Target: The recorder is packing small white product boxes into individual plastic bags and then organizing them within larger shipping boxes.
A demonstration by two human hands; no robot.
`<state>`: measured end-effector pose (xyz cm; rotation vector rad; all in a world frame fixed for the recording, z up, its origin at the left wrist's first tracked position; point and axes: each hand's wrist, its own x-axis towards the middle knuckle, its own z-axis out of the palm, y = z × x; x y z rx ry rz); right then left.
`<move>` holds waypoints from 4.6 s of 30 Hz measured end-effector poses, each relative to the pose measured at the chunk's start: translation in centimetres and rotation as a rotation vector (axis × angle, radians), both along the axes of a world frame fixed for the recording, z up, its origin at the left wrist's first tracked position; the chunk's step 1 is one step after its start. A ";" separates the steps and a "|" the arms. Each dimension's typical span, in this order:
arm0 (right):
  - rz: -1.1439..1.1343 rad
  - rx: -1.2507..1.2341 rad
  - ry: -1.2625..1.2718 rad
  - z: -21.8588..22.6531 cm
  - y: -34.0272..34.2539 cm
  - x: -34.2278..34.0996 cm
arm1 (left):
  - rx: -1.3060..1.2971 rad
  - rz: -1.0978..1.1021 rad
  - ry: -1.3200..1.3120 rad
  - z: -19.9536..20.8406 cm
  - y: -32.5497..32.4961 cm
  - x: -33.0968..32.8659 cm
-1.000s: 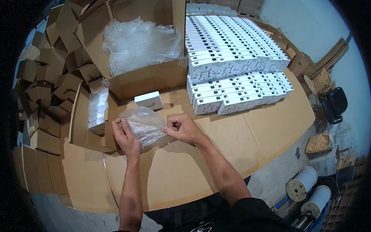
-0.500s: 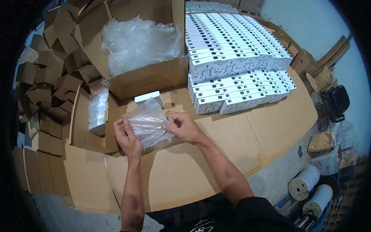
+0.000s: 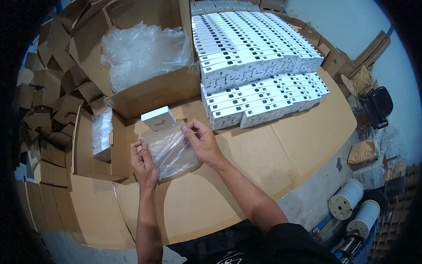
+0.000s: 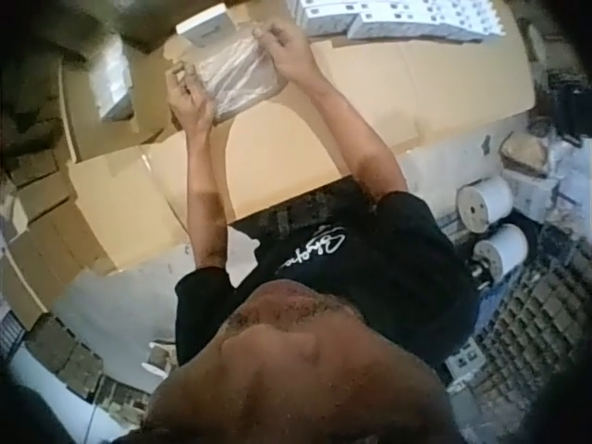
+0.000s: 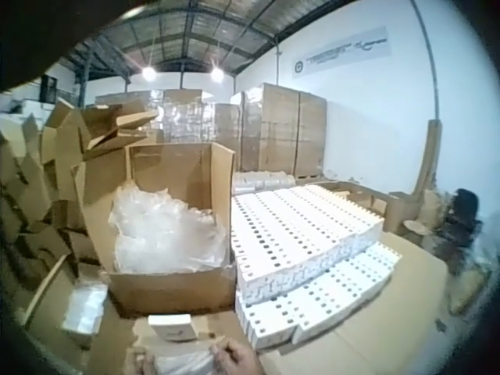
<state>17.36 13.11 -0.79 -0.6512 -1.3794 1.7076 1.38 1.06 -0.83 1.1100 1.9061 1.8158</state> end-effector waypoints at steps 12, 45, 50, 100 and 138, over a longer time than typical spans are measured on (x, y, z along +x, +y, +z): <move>-0.250 0.316 -0.320 0.2 -2.2 -1.1 | -0.097 -0.059 -0.274 0.3 -0.1 1.1; 0.068 0.021 -0.018 0.2 -1.5 -0.6 | -0.089 -0.012 0.021 0.2 -0.6 -0.5; 0.078 -0.278 0.209 -0.2 -1.6 -0.8 | -0.051 0.012 0.077 -0.2 -0.3 -0.6; -0.190 0.145 -0.167 -0.5 -2.4 -0.4 | -0.300 -0.476 -0.401 1.9 -0.9 -0.8; 0.485 1.102 -0.756 10.0 0.7 -2.5 | -0.302 -0.352 -0.195 1.3 -0.8 -0.8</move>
